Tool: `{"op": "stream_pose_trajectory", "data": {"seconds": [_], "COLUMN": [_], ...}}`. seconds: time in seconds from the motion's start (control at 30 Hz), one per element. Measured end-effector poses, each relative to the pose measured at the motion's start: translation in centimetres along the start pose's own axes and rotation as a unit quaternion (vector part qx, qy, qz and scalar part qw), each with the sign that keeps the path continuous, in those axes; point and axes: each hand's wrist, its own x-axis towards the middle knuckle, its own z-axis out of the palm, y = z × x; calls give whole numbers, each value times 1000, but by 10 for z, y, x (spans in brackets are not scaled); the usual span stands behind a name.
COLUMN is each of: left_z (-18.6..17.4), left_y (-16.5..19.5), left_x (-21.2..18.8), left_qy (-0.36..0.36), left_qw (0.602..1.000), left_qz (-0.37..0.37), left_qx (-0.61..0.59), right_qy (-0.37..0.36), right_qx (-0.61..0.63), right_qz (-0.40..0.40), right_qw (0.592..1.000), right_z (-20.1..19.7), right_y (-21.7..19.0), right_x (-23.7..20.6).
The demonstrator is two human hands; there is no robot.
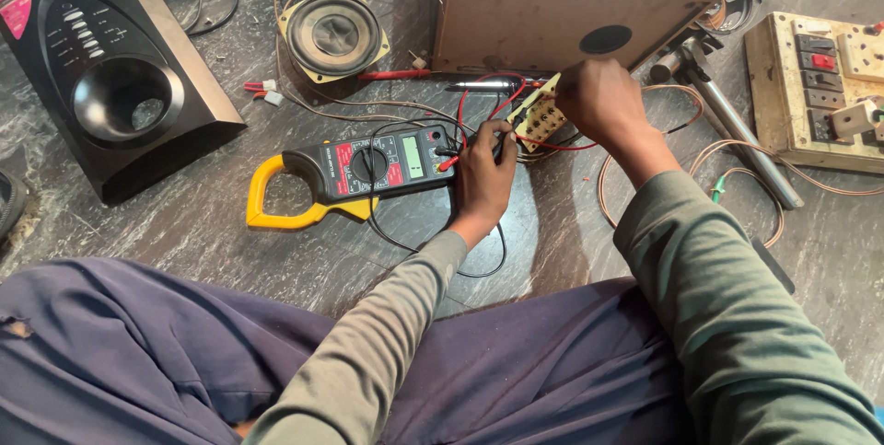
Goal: The person sits on the floor and uses a multimeter to test a small circuit board, then places the board into a speaker enclosure.
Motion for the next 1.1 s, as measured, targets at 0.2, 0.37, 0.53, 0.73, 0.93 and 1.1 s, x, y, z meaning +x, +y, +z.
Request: {"op": "stream_pose_trajectory", "data": {"seconds": [0.2,0.37,0.53,0.73,0.93,1.1], "left_z": [2,4,0,2,1,0], "left_y": [-5,-4,-3,-2,-1,-4], "left_x": [0,1,0,1,-1,-3], "left_qy": [7,17,-9,14,6,6], "left_qw": [1000,999,1000,1000,1000,1000], "left_qz": [23,28,-12,21,1,10], "left_qx": [-3,-6,4,-6,0,-9], "right_qy": [-5,3,-5,-10,-22,-25], "right_qx": [52,58,65,71,89,91], "right_qz": [-17,-10,-14,-15,-9,-14], "right_qw": [999,998,998,997,996,995], "right_z": [-1,-2,-1,-2,0,4], "right_y": [0,1,1,5,7,7], "right_x": [2,1,0,2,3,1]}}
